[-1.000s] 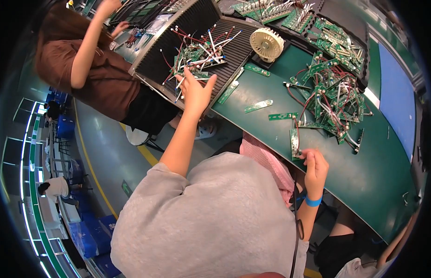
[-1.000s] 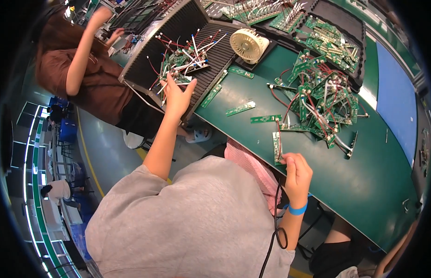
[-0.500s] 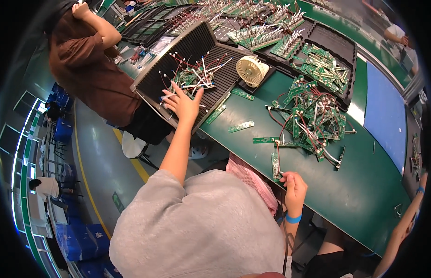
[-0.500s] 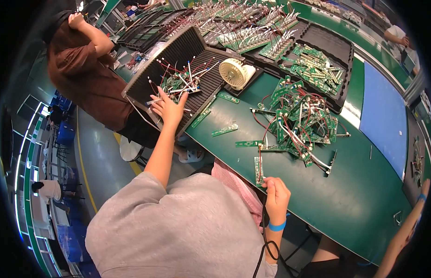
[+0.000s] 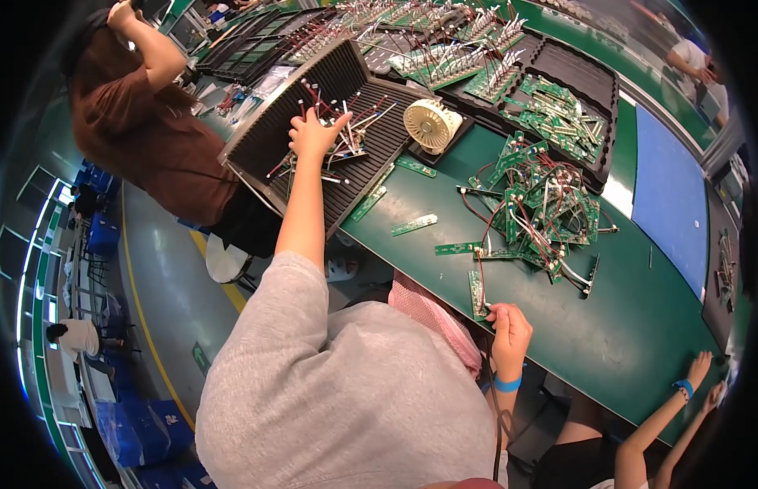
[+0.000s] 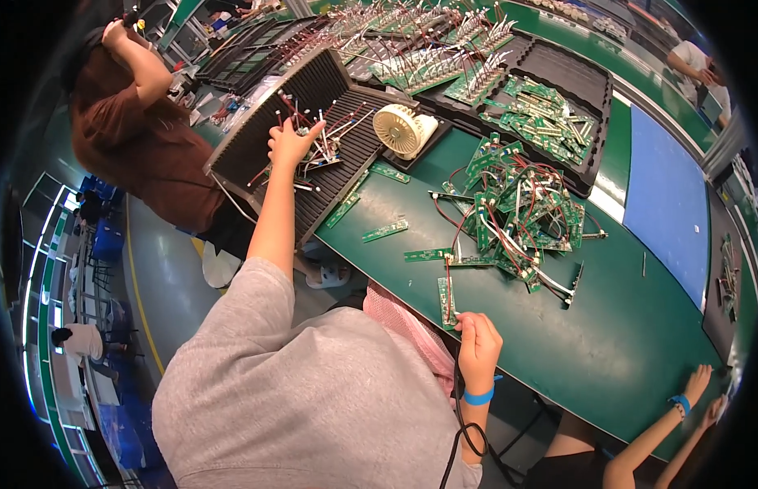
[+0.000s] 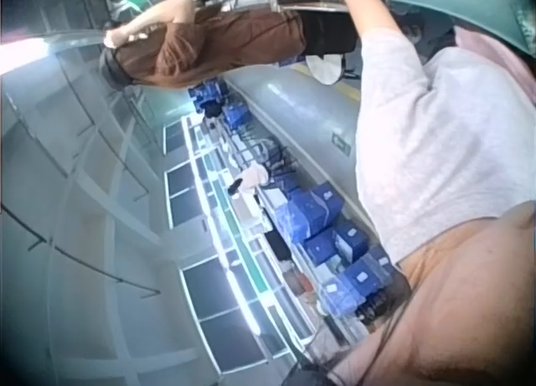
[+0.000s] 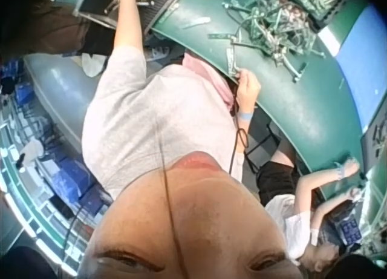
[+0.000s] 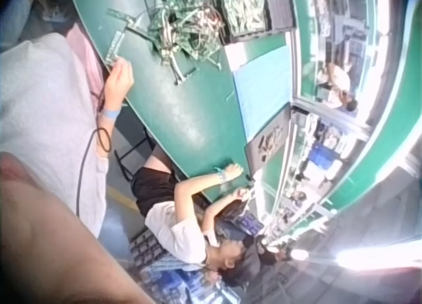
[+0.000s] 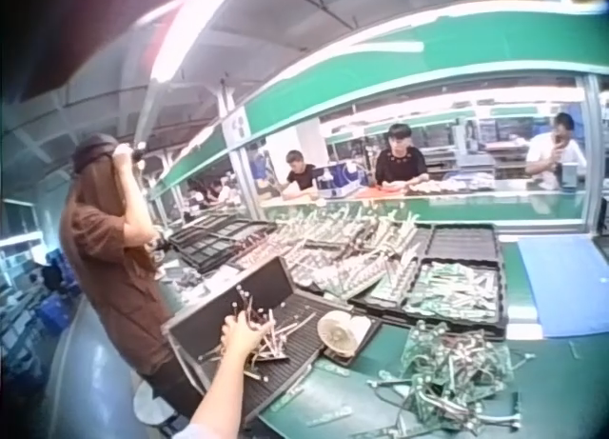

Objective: The person connects wire harness connectors into circuit boards by hand and sorts the boards on the workbench.

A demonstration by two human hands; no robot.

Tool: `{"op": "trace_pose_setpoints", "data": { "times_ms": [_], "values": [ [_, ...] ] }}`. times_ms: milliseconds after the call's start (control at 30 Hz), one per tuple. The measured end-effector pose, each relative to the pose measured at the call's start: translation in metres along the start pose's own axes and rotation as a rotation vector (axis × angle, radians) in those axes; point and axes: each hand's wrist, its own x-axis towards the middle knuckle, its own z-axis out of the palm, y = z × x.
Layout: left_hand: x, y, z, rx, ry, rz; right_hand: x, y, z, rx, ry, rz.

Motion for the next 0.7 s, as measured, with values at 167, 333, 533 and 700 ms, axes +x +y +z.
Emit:
{"op": "trace_pose_setpoints", "data": {
  "times_ms": [167,333,533,700],
  "values": [
    [0.012,0.02,0.01,0.197,-0.145,0.133,0.001,0.001,0.003,-0.061,0.023,0.011],
    [0.015,0.042,0.015,0.385,-0.309,0.234,0.002,0.002,0.008,-0.111,0.045,0.024],
    [0.028,0.036,0.03,0.339,-0.197,0.316,0.001,0.006,0.012,-0.16,0.117,0.013],
    [0.032,0.037,0.034,0.26,-0.133,0.233,0.0,0.008,0.014,-0.179,0.133,0.064]
  ]
}}
